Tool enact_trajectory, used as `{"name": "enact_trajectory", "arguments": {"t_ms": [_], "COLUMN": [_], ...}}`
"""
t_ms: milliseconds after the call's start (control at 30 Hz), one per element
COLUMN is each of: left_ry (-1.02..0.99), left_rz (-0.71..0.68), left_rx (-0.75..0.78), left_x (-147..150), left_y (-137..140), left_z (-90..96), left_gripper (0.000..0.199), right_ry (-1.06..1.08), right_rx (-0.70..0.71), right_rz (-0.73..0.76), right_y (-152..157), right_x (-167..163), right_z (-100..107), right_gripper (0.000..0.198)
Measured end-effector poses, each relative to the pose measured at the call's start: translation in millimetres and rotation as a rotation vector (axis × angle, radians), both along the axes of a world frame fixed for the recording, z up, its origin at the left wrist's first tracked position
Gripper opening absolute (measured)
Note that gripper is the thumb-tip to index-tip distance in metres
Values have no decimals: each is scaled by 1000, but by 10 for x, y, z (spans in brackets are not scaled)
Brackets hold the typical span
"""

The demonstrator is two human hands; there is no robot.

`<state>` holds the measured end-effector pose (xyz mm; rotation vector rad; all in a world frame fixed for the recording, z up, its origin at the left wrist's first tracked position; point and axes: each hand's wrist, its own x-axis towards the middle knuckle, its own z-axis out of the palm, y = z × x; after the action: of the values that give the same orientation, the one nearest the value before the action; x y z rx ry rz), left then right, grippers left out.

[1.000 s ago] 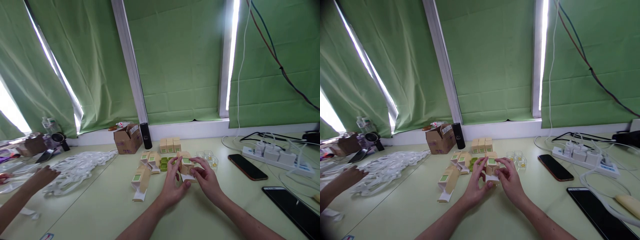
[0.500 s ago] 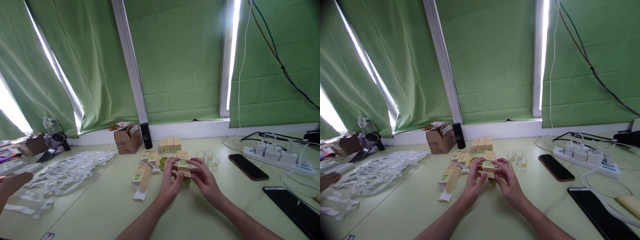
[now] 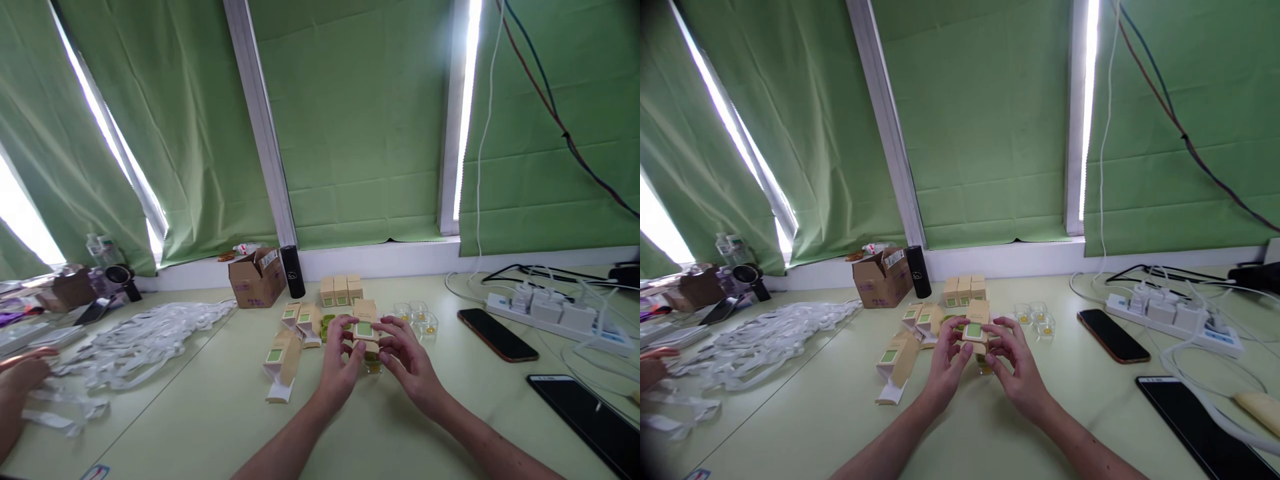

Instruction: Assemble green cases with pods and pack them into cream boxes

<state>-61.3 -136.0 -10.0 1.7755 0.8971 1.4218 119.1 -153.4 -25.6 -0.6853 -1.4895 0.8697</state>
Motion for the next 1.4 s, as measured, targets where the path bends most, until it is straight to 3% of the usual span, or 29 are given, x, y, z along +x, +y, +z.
{"name": "enact_trajectory", "arguments": {"t_ms": [400,667,1400], "left_ry": [19,21,41], "left_rz": [55,-6,130], "left_rx": [39,90,145], "left_x": [26,3,52], "left_y": [8,-44,15], "left_z": [-5,40,-29], "left_gripper": [36,43,22], "right_ry": [-4,19,35], "right_rx": [-14,-25,-35], "right_rz": [-77,-84,-99], "right_y": [-10,19,79], "right_x": [-36,-30,-45], "right_z": [-1,5,-68], "right_gripper": [37,35,29]}}
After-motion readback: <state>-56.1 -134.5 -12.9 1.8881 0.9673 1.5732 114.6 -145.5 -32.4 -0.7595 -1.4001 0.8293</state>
